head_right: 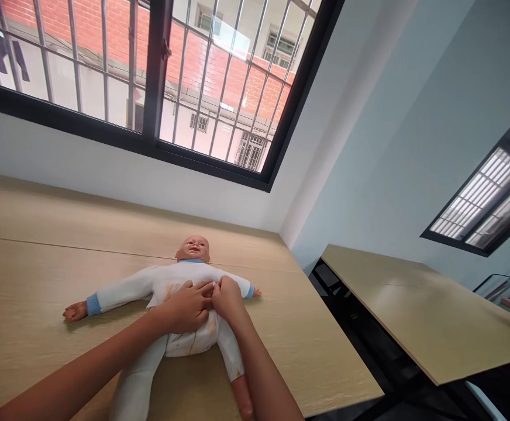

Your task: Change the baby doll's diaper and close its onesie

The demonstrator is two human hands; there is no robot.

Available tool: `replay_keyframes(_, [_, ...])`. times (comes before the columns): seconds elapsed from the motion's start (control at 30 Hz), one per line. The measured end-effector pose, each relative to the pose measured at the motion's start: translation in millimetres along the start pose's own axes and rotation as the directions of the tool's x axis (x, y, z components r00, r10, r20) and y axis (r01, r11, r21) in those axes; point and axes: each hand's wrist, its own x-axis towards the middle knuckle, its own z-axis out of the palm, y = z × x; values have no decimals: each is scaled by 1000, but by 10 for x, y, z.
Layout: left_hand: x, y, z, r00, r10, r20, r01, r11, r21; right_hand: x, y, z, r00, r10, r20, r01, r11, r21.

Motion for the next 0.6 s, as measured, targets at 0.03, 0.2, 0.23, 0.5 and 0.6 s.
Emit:
replay_keyframes(0.03, [0, 0, 6, 1000, -15, 6, 15, 1000, -2, -9, -29, 18, 1000, -21, 1, 21, 1000, -12])
replay_keyframes(0.2, [-38, 26, 9, 996, -93, -5, 92, 995, -29, -48, -110, 53, 984, -177, 24, 177, 984, -8])
replay_keyframes(0.23, [-49, 34, 8, 995, -101, -12, 101, 994, -31, -58, -115, 50, 978, -208, 22, 208, 978, 12])
replay_keyframes(0.5, [-134, 93, -4, 987, -146, -68, 144, 989, -34, -215, -26, -132, 916, -383, 124, 349, 909, 229])
replay_keyframes(0.6, [-199, 142, -7, 967, -220, -131, 221, 975, -7, -222, 92, -260, 954, -296, 48, 272, 921, 280])
